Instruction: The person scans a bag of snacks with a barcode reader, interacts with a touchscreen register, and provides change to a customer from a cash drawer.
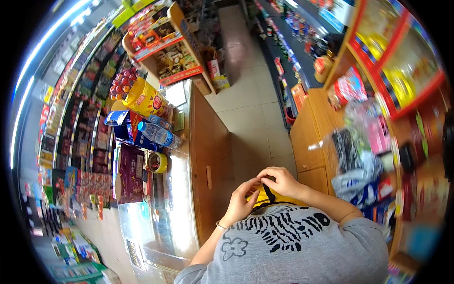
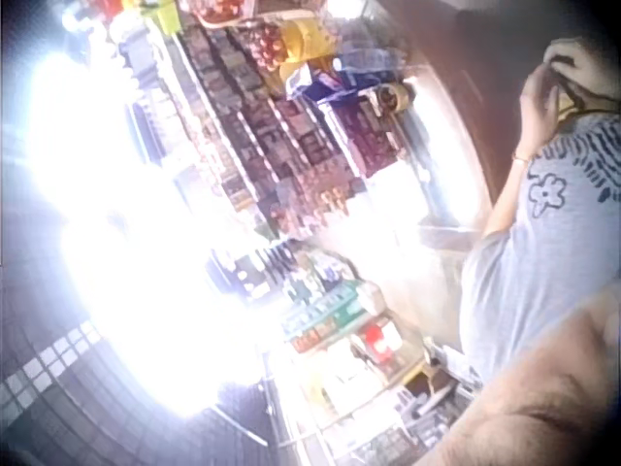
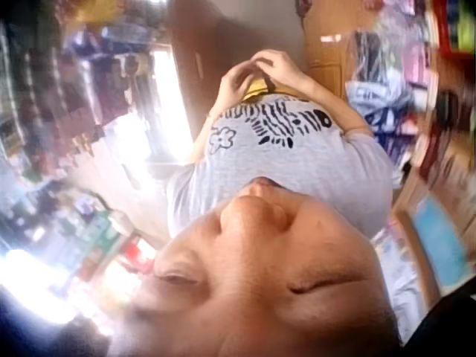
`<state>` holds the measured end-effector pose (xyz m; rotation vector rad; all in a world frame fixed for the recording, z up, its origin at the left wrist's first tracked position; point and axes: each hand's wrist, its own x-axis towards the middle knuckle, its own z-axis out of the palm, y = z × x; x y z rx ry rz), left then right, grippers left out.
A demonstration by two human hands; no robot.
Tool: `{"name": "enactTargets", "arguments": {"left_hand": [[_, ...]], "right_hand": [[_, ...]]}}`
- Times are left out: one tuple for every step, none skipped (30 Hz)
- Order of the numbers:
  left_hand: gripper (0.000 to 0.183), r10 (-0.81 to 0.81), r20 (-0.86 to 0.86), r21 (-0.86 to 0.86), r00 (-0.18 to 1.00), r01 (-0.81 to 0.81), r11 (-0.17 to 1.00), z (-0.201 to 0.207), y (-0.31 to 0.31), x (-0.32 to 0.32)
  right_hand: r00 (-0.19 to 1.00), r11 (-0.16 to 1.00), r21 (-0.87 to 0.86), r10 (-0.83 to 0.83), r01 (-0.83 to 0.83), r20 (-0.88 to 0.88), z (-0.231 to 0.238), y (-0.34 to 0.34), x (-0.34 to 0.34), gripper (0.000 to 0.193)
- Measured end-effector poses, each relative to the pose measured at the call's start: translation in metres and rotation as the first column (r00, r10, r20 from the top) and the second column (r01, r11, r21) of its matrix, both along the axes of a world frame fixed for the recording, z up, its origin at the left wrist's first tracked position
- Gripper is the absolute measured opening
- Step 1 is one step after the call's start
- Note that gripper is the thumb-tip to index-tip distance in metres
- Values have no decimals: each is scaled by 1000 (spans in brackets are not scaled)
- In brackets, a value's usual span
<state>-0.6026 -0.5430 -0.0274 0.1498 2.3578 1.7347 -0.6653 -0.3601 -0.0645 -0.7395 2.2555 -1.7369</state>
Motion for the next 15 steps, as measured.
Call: {"name": "enactTargets", "arguments": {"left_hand": [[36,33,-5,26,999,-33,999,-4,-1,-20],[37,72,-14,51,997,-72,996,-9,-3,-42],[40,81,-9,69,997,-80,994,-15,-5,-64],[40,90,20,112,996,-92,989,-18,-5,-86],[40,97,40,155,994,-102,983,-21,-7,-110],[40,92,49,187,995,-100,977,-23,-12,-135],[41,89,97,235,991,-110,966,-25,-15,-160],[39,81,136,284,987,-118,952,-23,-18,-190],[38,57,87,313,995,-82,946,-26,-23,-223],[37,32,36,338,999,-42,940,-32,-29,-255],[37,48,-28,347,998,-35,937,-33,-32,-288],[36,27,-44,329,999,-11,944,-33,-39,-319],[36,5,-58,310,998,13,951,-30,-46,-351],[36,-23,-68,297,997,42,954,-27,-51,-382],[36,-46,-75,307,996,67,949,-26,-55,-411]], "right_hand": [[1000,1000,-4,17,-17,25,1,-5,-26,14],[998,999,-7,38,-38,45,2,-11,-53,14],[989,998,-38,47,-42,142,4,-15,-79,12],[989,998,-40,62,-57,133,2,-17,-105,11],[990,996,-44,76,-71,117,-3,-20,-131,11],[993,995,-59,81,-76,91,-7,-25,-159,11],[990,996,-45,84,-80,111,-10,-28,-186,11],[988,995,-73,76,-67,133,-13,-31,-213,11],[986,994,-100,67,-52,156,-18,-35,-242,11],[982,991,-128,56,-33,178,-21,-40,-270,11],[981,994,-112,35,-13,189,-17,-42,-298,11],[983,994,-114,20,1,183,-13,-46,-326,11],[984,993,-116,5,16,178,-11,-51,-354,11],[984,993,-110,-19,39,178,-9,-53,-380,11],[990,997,-70,-28,38,136,-9,-54,-406,11]]}}
